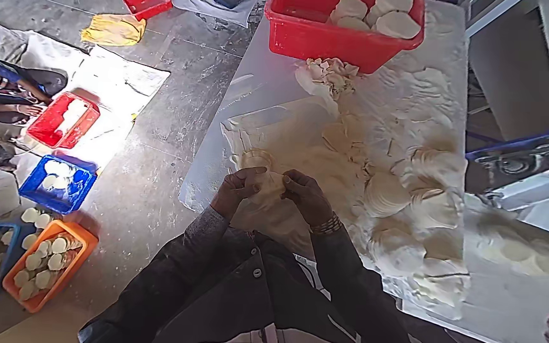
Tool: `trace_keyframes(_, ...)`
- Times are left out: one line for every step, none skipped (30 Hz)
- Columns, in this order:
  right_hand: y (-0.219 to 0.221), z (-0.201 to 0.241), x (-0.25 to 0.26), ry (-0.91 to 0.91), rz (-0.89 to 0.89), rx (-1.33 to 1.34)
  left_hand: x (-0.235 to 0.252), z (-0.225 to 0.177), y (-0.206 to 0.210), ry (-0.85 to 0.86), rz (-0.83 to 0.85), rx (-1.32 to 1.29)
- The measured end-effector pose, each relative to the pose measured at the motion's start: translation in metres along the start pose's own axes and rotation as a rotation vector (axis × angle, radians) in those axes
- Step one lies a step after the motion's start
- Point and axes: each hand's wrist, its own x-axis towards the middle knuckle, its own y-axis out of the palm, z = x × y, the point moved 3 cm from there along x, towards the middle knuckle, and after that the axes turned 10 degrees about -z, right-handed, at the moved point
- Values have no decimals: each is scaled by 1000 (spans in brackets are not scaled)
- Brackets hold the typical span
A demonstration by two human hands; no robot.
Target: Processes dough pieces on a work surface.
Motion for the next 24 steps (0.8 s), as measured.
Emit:
trace_keyframes(-1,0,0,0,38,3,0,1,0,10,22,7)
trace_keyframes(0,-1,0,-2,78,5,0,2,0,13,45,10)
trace_keyframes(2,-1,0,-8,105,-9,0,3,1,15,62,9)
trace_keyframes(4,0,0,-19,105,-34,0,4,2,20,77,8)
trace_keyframes(6,1,1,-35,86,-62,0,5,2,31,90,6)
trace_keyframes(6,2,2,-48,54,-78,-1,5,2,45,99,3)
trace_keyframes(6,4,2,-54,18,-73,-2,5,2,57,98,3)
trace_keyframes(5,6,3,-56,-16,-53,-4,5,1,71,88,5)
trace_keyframes(2,7,3,-51,-39,-24,-5,4,1,81,79,15)
trace_keyframes(0,8,4,-40,-47,7,-6,4,0,88,69,27)
trace_keyframes(-2,7,4,-29,-35,30,-7,4,0,92,65,31)
trace_keyframes(-3,5,4,-21,-3,39,-7,4,-1,95,69,32)
trace_keyframes(-2,3,4,-17,40,42,-7,5,-1,97,73,31)
trace_keyframes(-1,1,3,-11,78,43,-8,6,-1,97,74,33)
trace_keyframes(1,0,1,-8,100,36,-8,7,-1,95,67,30)
trace_keyframes(3,0,0,-6,96,24,-8,7,-1,95,59,26)
trace_keyframes(3,1,-1,-6,70,15,-9,7,-2,92,51,22)
trace_keyframes(3,3,-2,-7,40,12,-10,6,-2,88,45,24)
trace_keyframes(2,5,-2,-13,14,10,-10,6,-2,86,42,29)
trace_keyframes(2,7,-2,-23,-15,4,-10,6,-2,83,41,33)
trace_keyframes(2,8,-1,-31,-40,-7,-10,5,-3,79,37,36)
trace_keyframes(3,10,0,-38,-63,-18,-10,5,-3,70,30,42)
trace_keyframes(5,12,1,-49,-83,-32,-8,4,-3,59,23,42)
trace_keyframes(8,15,4,-71,-100,-54,-6,2,-3,53,18,37)
